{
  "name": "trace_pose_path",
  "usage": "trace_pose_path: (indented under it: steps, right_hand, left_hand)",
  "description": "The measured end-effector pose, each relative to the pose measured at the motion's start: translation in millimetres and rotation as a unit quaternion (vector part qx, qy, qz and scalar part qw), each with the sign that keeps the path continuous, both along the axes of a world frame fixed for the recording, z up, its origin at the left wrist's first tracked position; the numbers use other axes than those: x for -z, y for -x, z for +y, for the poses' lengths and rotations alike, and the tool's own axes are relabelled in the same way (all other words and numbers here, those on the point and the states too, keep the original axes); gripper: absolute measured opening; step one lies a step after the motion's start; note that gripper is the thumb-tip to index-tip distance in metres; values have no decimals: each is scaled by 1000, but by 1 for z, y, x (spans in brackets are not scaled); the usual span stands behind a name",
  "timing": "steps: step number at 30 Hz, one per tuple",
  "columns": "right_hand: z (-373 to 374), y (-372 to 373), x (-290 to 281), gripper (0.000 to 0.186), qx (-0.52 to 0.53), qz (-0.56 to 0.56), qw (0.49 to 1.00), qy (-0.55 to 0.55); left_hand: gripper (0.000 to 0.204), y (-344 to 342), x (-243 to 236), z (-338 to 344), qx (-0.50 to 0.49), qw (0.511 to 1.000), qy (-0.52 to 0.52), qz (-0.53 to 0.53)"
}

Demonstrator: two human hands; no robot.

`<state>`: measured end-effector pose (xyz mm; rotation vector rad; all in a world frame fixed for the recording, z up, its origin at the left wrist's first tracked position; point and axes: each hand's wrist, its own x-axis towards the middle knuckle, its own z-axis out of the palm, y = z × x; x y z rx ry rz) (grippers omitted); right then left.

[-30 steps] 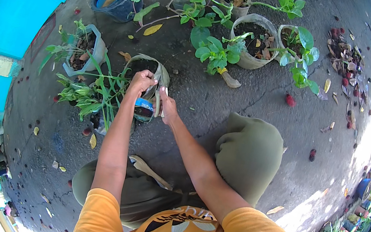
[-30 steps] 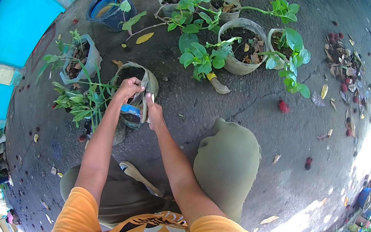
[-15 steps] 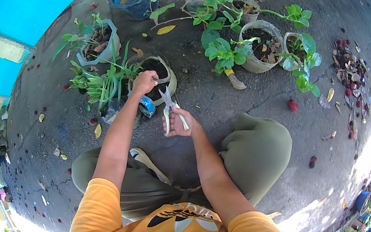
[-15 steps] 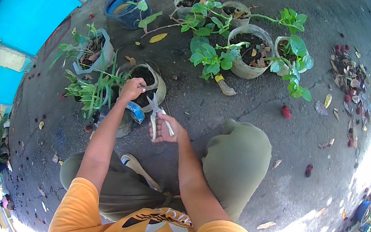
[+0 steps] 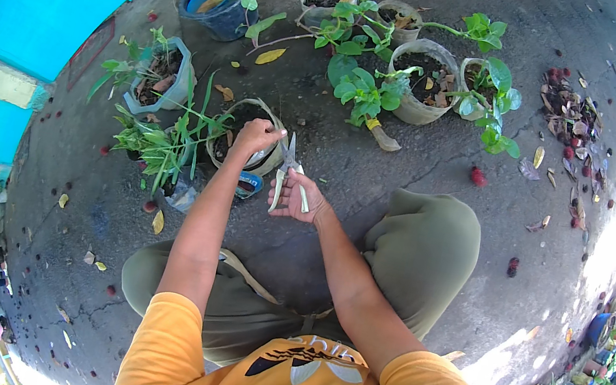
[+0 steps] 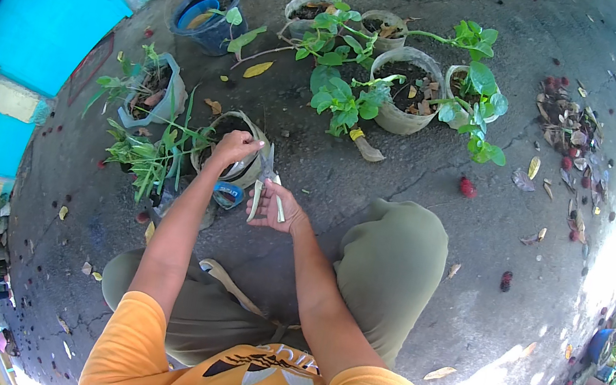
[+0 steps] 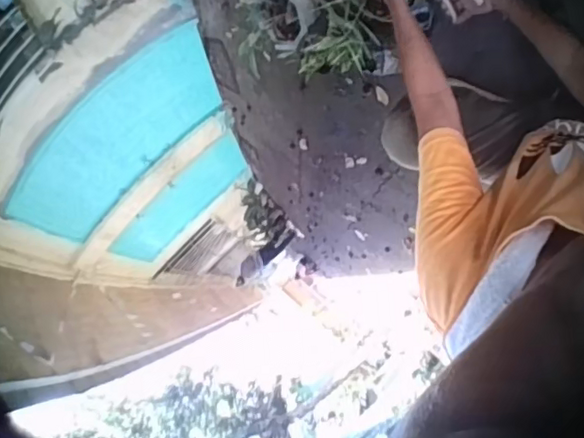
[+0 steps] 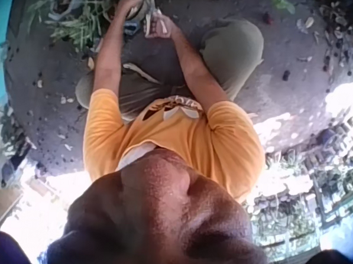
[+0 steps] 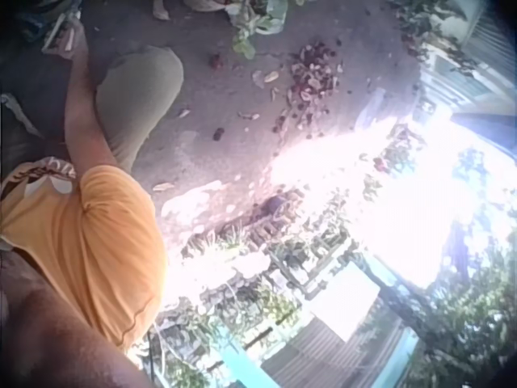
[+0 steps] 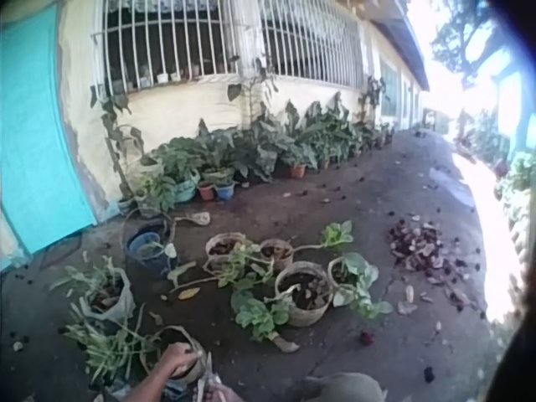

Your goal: The person sits on the floor and trims a potted plant using shears. They hold the plant with one hand and cut leaves and stems with the other, placing the cut pieces on the ground.

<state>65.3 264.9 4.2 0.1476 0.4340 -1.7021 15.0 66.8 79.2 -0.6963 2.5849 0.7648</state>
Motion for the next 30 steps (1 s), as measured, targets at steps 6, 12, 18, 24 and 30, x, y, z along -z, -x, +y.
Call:
trace_pose_path:
  steps: [6,12,18,24,30]
  right_hand:
    - [3,-2,1,56,-29,13,999,-42]
    - [-4,-1,-3,58,-41,27,994,-99]
    - [-1,3,-7,61,-53,26,992,-114]
    - [0,8,-12,63,-74,51,986,-142]
    - [-10,8,-27,69,-90,108,964,-225]
  left_hand:
    - [29,3,10,6,51,996,56,45]
    - [26,0,12,0,52,994,63,72]
    - [26,-1,16,2,42,992,71,90]
    - [26,-2,20,1,50,990,77,104]
    - [25,-2,14,9,49,990,92,96]
